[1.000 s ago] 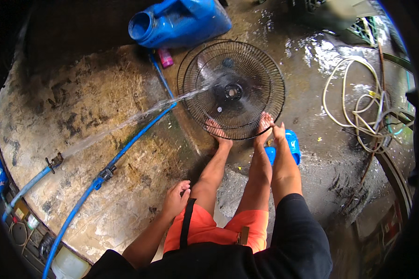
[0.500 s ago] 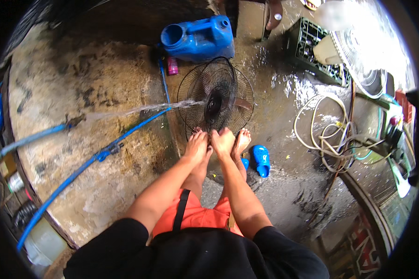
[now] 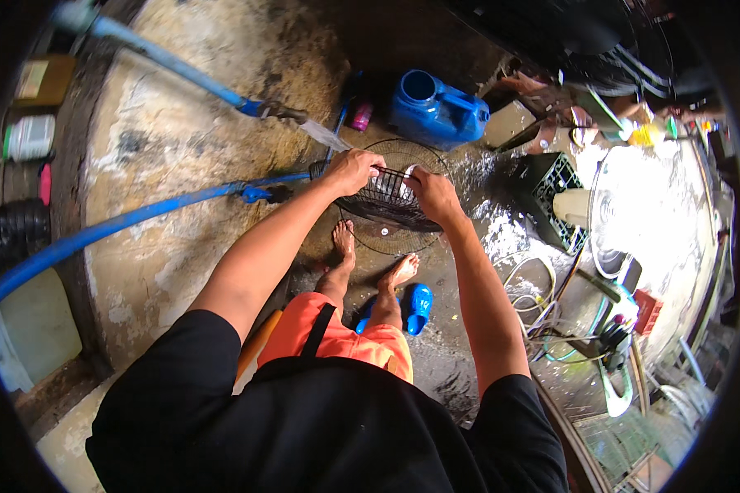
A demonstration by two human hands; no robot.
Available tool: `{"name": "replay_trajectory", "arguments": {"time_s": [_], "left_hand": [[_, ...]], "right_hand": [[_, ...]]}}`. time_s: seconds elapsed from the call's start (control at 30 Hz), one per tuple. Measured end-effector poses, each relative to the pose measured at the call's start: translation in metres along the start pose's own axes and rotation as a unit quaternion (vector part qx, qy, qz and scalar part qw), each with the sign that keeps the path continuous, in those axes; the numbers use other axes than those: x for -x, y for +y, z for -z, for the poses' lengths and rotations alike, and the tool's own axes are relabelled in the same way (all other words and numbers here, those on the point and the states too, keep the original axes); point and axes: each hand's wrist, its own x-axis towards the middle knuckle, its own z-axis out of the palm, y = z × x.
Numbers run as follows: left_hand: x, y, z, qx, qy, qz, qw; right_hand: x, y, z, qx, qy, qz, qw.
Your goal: The person washes a fan cage and blades using a hose and a brush in a wet workshop area. They rinse the parts thoroughly, scrub them, and then reassemble the fan before carrying it away.
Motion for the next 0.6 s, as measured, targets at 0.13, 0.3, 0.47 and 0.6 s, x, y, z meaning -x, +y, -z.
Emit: {"name": "replay_trajectory", "arguments": {"time_s": [0.13, 0.3, 0.47, 0.6], "left_hand": [[0.012, -0.036, 0.004, 0.097, 0.198, 0.047, 0.974], [0.015, -0.030, 0.004, 0.753, 0.325, 0.194, 0.539], [0.013, -0.002, 0.023, 0.872, 0.341, 0.111, 0.332], [0.027, 0.017, 0.014, 0.874, 0.308, 0.098, 0.363]], "right_hand": [[-0.032, -0.036, -0.041, 0.045, -0.009, 0.066, 0.997], [-0.090, -0.078, -0.105, 0.095, -0.008, 0.104, 0.990], [-0.156, -0.065, -0.116, 0.107, -0.019, 0.090, 0.990], [-0.185, -0.058, -0.076, -0.120, -0.006, -0.027, 0.992]]}}
